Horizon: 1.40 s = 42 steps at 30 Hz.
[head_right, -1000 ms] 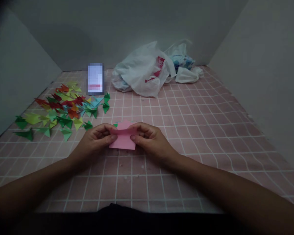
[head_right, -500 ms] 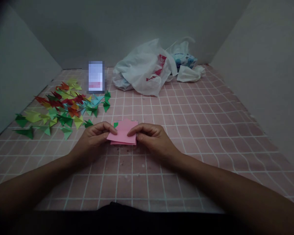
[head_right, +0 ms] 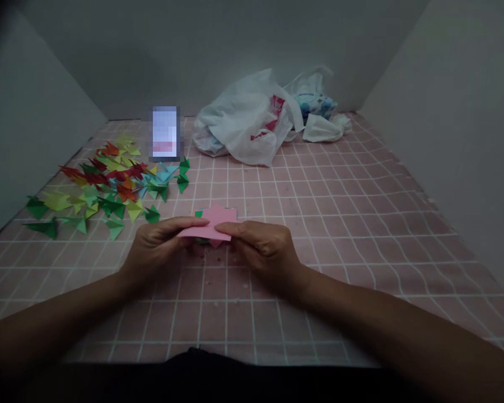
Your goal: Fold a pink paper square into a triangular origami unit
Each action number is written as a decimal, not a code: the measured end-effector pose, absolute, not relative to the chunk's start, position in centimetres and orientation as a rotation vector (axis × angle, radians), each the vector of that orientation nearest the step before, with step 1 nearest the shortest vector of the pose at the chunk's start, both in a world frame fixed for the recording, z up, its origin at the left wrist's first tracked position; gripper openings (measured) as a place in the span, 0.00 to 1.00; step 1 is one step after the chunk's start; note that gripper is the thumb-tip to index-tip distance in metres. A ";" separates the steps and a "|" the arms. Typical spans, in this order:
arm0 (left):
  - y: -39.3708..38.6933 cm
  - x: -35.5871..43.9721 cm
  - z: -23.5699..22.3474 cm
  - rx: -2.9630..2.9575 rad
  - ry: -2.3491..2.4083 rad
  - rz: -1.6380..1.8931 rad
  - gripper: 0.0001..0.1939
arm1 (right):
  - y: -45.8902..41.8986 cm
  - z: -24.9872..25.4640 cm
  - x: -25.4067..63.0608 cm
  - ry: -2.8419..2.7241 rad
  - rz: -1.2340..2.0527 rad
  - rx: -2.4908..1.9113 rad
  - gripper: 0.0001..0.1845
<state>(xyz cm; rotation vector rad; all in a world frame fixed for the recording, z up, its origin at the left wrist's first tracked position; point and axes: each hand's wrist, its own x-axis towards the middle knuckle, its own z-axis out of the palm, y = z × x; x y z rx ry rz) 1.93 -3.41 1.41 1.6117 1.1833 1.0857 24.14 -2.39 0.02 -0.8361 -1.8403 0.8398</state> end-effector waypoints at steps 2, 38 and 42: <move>-3.4 1.9 1.5 1.633 1.154 1.143 0.10 | -2.3 0.1 24.0 -1.777 0.926 -0.841 0.17; -3.6 2.4 1.3 1.565 1.298 1.209 0.09 | -1.9 0.3 23.1 -1.465 1.353 -0.941 0.09; -3.5 2.4 1.3 1.529 1.293 1.187 0.08 | -2.0 0.2 23.1 -1.483 1.305 -1.000 0.11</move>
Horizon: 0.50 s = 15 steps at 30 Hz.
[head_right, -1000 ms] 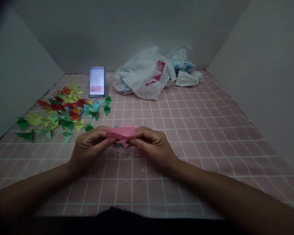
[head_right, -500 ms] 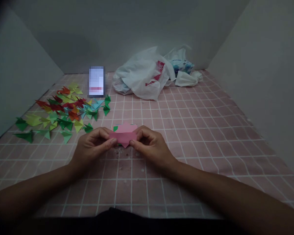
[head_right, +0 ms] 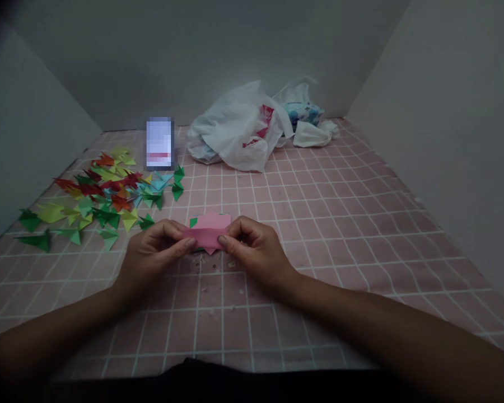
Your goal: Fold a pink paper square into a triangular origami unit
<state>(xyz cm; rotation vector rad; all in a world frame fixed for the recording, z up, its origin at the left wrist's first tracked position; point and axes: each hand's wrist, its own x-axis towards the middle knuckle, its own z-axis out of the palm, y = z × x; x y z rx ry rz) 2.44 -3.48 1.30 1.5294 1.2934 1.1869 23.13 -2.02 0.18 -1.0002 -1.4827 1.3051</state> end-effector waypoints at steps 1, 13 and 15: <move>-3.5 2.4 1.3 1.519 1.290 1.184 0.08 | -2.0 0.2 23.1 -1.490 1.292 -1.013 0.11; -3.5 2.7 1.3 1.379 1.227 1.208 0.09 | -2.1 -0.1 23.0 -1.568 1.141 -1.029 0.14; -3.4 2.8 1.2 1.296 1.196 1.206 0.10 | -2.1 0.0 22.9 -1.543 1.168 -1.030 0.13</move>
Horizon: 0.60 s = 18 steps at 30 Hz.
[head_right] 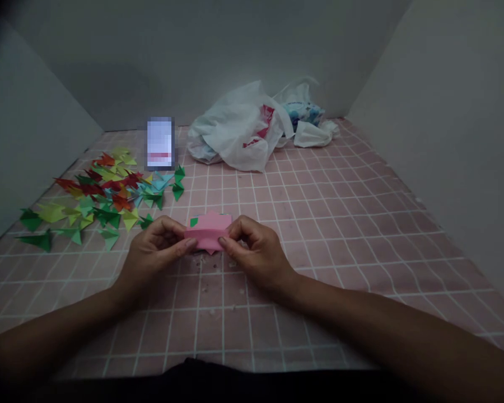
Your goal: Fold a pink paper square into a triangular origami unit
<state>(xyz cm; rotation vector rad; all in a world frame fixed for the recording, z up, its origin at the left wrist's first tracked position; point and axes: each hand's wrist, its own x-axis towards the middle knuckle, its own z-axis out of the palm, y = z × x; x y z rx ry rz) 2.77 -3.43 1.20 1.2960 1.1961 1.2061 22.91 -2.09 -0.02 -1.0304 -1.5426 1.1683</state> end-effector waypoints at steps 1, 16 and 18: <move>-3.4 2.8 1.2 1.255 1.176 1.196 0.11 | -2.1 0.0 22.9 -1.513 1.200 -1.029 0.12; -3.4 2.8 1.1 1.249 1.108 1.159 0.20 | -2.0 -0.1 23.2 -1.563 1.270 -1.037 0.04; -3.4 2.8 1.2 1.262 1.124 1.162 0.16 | -2.1 0.0 23.2 -1.564 1.268 -1.045 0.04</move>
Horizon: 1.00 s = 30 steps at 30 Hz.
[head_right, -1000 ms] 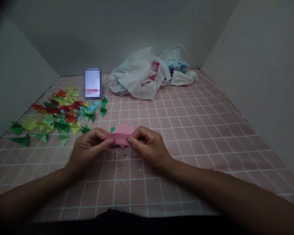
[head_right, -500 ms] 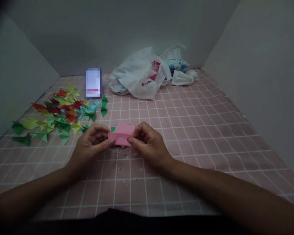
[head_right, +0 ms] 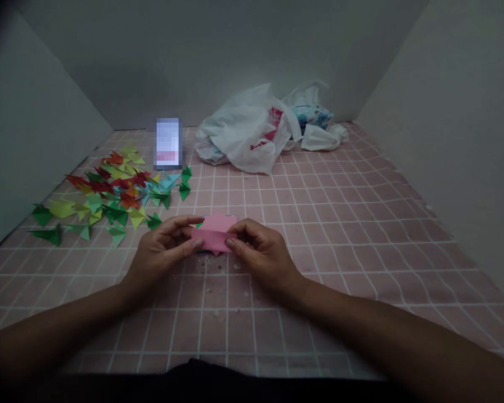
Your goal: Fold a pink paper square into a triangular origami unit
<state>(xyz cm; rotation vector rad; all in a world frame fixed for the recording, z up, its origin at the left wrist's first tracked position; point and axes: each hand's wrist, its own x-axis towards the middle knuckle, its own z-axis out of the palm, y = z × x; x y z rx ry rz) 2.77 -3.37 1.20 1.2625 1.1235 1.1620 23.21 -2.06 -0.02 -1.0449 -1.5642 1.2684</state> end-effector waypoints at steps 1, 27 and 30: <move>-3.3 2.7 1.3 1.273 1.133 1.163 0.12 | -2.1 0.0 23.2 -1.562 1.271 -1.047 0.04; -3.5 2.6 1.7 1.874 1.212 0.825 0.09 | -2.1 0.4 22.8 -1.644 1.430 -1.047 0.08; -3.5 2.6 1.7 1.940 1.199 0.799 0.10 | -2.2 0.3 22.8 -1.658 1.418 -1.044 0.09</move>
